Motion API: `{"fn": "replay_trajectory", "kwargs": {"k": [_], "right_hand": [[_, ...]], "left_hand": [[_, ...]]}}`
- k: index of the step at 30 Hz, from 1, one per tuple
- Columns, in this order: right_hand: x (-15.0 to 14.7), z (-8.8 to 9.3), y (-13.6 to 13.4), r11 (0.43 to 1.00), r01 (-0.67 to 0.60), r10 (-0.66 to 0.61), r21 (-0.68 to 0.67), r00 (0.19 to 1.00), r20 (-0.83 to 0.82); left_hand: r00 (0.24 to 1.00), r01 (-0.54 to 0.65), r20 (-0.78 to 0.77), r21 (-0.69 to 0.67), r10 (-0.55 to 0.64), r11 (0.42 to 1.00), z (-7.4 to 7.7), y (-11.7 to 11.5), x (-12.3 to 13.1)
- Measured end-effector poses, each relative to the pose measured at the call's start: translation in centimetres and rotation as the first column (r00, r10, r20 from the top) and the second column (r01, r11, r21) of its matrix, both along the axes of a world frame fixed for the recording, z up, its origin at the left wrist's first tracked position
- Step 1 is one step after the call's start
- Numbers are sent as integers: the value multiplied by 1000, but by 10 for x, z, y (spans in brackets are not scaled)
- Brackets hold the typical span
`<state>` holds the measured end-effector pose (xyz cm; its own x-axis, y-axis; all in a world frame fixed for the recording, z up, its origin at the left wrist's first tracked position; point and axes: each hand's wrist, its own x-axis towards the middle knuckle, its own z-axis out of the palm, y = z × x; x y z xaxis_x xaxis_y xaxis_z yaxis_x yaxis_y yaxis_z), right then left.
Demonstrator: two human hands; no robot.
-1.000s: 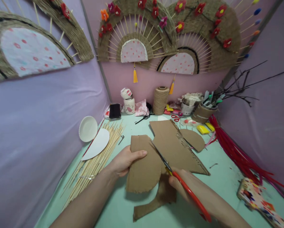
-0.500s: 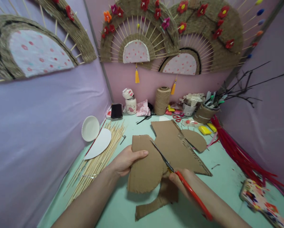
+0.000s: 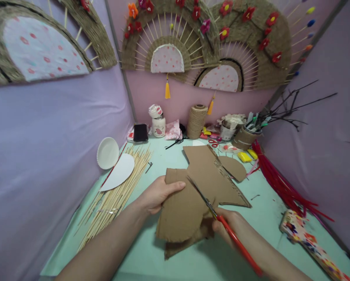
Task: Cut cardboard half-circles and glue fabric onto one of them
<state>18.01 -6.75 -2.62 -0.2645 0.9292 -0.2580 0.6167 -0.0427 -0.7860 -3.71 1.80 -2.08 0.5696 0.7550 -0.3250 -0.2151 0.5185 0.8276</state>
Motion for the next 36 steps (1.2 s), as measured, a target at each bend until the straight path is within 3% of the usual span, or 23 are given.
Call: {"fn": "replay_trajectory", "kwargs": {"k": [6,10,19,26,36], "right_hand": [[-1,20,-4,985,-169,173,36,958,-227],[-3,29,-4,984,-176,174,15,955,-241],[-3,32,-4,991,-128,126,-39,991,-45],[-8,46,-5,990,-114,119,-79,991,66],[-1,43,1,991,-77,89,-111,991,104]], "left_hand": [[995,101,6,-7,-101,995,1,-7,5],[994,111,15,-21,-111,994,0,-6,4],[993,108,45,-30,-107,994,0,-5,4],[988,140,73,-27,-138,990,0,-5,1],[983,178,48,-30,-176,984,-1,-3,-1]]}}
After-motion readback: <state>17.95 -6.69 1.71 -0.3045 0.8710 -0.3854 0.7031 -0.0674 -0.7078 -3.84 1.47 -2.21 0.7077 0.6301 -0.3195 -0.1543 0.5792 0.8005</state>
